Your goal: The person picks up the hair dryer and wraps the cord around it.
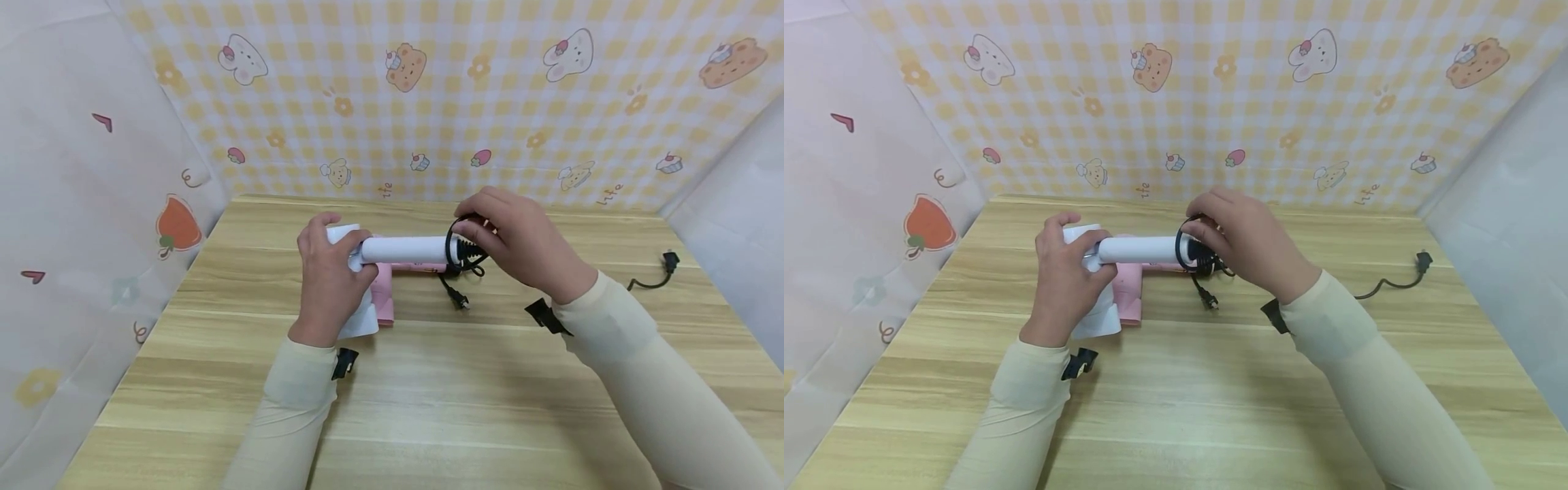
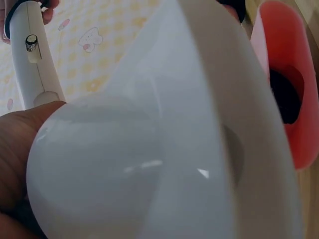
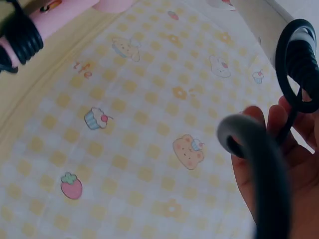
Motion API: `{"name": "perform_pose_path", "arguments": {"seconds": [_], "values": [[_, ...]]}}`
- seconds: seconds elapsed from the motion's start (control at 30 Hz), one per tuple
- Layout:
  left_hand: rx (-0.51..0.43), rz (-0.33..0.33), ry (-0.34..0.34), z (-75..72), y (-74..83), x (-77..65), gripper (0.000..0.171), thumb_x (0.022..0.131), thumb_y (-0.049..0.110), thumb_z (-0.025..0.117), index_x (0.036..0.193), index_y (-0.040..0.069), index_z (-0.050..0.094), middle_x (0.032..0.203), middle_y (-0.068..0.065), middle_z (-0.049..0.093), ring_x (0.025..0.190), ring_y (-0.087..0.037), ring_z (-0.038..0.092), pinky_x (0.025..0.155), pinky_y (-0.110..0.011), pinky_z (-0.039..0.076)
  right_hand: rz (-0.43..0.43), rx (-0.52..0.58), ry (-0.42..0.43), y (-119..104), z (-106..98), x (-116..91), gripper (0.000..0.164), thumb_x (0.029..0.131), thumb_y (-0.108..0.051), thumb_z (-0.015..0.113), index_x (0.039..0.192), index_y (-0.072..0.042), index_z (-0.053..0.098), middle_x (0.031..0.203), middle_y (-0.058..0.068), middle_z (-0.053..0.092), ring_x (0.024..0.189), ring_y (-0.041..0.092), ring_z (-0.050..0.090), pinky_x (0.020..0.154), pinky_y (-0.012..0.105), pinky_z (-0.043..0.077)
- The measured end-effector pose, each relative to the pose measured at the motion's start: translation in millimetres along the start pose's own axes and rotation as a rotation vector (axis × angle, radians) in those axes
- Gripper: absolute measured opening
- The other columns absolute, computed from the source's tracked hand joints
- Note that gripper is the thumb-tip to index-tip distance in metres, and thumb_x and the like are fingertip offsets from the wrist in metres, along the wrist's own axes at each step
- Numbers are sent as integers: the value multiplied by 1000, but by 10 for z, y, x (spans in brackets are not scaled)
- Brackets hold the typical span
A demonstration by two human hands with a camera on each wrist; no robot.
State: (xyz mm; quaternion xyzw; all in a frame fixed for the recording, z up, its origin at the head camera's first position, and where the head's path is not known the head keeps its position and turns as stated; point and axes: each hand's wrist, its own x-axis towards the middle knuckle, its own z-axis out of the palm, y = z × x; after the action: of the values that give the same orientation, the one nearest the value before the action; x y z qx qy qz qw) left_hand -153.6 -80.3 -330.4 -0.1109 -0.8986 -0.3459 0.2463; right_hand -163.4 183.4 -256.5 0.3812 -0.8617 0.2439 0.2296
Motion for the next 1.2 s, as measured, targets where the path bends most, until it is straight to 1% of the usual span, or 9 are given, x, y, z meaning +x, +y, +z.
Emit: {"name": "perform_pose_path", "arguments": {"seconds": [0.13, 0.27, 0.43, 0.6, 0.8, 0.9, 1.0, 1.07, 1.2], "values": [[-2, 22, -1, -8, 16, 7, 35, 73, 4, 81, 107, 9, 75, 139, -17, 39, 129, -43, 29, 96, -55, 41, 9, 53, -10, 65, 1, 0, 9, 94, -4, 65, 102, -7, 68, 94, 0, 65, 77, 8, 52, 68, 28, 41], [-6, 26, -10, -13, 28, 12, 35, 73, 4, 81, 107, 9, 75, 139, -17, 39, 130, -43, 28, 95, -55, 42, 17, 93, -11, 146, 9, -5, 10, 95, -2, 63, 101, -7, 69, 94, 1, 66, 76, 9, 52, 68, 25, 42], [-14, 17, -19, -17, 40, 20, 37, 73, 4, 81, 108, 8, 74, 140, -16, 38, 130, -43, 27, 97, -55, 41, 92, 130, -31, 208, 28, -35, 9, 96, -6, 63, 99, -10, 71, 92, -1, 65, 72, 11, 50, 64, 26, 41], [-17, 7, -19, -30, 47, 23, 37, 72, 4, 82, 108, 8, 74, 140, -16, 39, 131, -42, 27, 98, -54, 40, 177, 186, -68, 247, 103, -96, 13, 100, -12, 58, 98, -11, 72, 88, -2, 64, 68, 13, 48, 63, 28, 40], [-15, -7, -29, -36, 70, 9, 36, 73, 4, 81, 107, 9, 75, 140, -15, 38, 131, -41, 27, 97, -53, 41, 263, 221, -103, 244, 183, -172, 16, 101, -15, 56, 99, -11, 71, 93, -3, 66, 77, 13, 55, 70, 30, 45], [-30, -22, -25, -39, 83, -14, 36, 72, 4, 81, 107, 10, 75, 140, -15, 39, 131, -42, 27, 96, -54, 41, 270, 243, -107, 248, 209, -183, 16, 101, -15, 55, 100, -13, 71, 96, -4, 68, 81, 13, 58, 74, 32, 46], [-41, -50, -23, -39, 86, -39, 35, 72, 4, 80, 107, 10, 75, 138, -17, 39, 130, -43, 28, 94, -55, 42, 249, 262, -117, 259, 244, -181, 16, 101, -12, 55, 103, -11, 71, 98, -2, 69, 84, 14, 60, 76, 34, 48], [-31, -73, -23, -39, 88, -50, 34, 73, 5, 80, 107, 10, 75, 138, -17, 39, 129, -43, 28, 92, -55, 43, 238, 266, -131, 261, 263, -183, 16, 100, -6, 55, 106, -9, 70, 101, 1, 70, 86, 15, 61, 78, 36, 49], [-8, -109, -24, -39, 97, -46, 35, 74, 5, 80, 108, 11, 75, 138, -15, 39, 130, -43, 28, 92, -55, 44, 236, 256, -152, 255, 289, -203, 24, 94, 8, 59, 109, -7, 70, 104, 4, 70, 87, 17, 62, 77, 39, 51]]}}
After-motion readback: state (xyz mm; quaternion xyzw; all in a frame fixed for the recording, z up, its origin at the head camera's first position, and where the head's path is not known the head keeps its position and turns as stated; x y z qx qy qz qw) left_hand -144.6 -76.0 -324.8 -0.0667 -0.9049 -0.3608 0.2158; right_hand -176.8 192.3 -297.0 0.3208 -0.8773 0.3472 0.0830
